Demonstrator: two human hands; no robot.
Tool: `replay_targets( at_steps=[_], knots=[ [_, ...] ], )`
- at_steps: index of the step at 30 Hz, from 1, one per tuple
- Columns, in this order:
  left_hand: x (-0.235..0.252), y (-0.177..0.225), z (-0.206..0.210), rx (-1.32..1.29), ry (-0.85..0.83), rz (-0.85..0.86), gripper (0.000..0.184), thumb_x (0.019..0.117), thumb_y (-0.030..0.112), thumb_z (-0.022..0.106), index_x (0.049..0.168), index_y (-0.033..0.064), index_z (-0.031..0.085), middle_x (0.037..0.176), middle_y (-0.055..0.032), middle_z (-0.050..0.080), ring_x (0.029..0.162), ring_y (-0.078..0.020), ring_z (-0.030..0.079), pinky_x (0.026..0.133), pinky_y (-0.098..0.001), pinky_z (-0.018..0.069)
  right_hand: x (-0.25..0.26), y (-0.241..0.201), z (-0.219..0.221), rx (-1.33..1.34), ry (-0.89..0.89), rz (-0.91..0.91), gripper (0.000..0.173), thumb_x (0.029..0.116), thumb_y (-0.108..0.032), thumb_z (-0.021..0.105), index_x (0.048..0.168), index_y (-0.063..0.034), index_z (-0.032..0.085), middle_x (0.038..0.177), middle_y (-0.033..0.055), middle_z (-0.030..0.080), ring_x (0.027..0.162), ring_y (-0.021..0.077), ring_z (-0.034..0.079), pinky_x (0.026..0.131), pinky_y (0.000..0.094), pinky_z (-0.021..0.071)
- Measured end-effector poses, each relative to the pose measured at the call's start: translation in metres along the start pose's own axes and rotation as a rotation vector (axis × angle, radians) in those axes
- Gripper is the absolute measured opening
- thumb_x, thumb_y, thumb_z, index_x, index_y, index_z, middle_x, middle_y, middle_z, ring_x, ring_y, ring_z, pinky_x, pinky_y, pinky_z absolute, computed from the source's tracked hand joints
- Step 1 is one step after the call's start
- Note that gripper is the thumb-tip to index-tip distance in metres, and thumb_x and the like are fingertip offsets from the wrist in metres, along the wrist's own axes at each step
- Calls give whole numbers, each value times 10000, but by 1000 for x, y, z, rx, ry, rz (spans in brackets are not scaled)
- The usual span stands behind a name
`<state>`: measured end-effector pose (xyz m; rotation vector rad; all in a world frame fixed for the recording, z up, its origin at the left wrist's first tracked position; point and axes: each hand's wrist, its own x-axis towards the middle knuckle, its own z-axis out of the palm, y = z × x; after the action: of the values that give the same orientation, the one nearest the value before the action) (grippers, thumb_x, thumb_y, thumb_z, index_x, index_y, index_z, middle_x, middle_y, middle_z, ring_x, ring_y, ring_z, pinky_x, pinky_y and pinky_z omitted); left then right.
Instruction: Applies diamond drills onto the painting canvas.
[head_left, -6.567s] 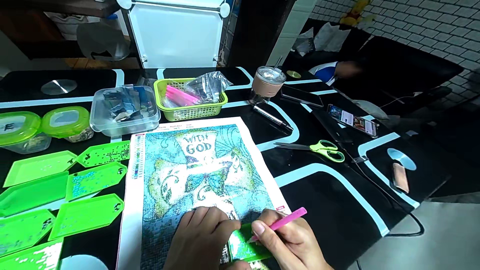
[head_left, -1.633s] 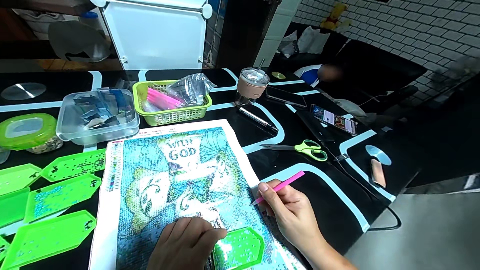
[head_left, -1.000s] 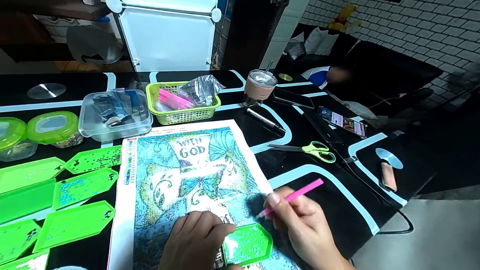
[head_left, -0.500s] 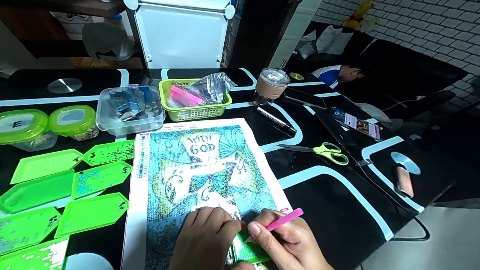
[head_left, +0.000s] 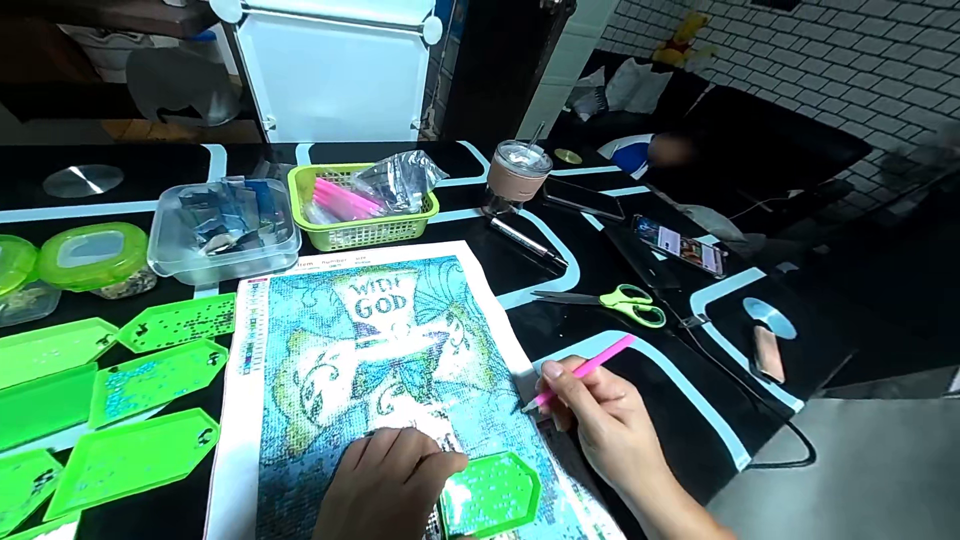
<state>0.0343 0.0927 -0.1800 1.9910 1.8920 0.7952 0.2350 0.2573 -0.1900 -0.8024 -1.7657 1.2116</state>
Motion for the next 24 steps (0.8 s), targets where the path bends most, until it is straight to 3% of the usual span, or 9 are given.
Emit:
replay_targets(
  at_steps=[21,24],
  knots=[
    [-2,-1,-2,-34,-21,-3,467,854,493,767,1191,169,757,1067,-93,720,1000,-309,646,850,-471,476,-2,9,5,-227,-48,-163,259,1054,-221,559,880,-90,699,718,-69,646,607,-40,583,550,117,490],
    [-2,-1,-2,-33,-15,3,466,860,495,757,1192,169,756,1070,-92,719,1002,-310,647,847,-474,477,-1,7,2,-191,-45,-77,240,1043,-209,568,879,-106,711,716,-78,665,597,-38,599,544,118,502]
  ],
)
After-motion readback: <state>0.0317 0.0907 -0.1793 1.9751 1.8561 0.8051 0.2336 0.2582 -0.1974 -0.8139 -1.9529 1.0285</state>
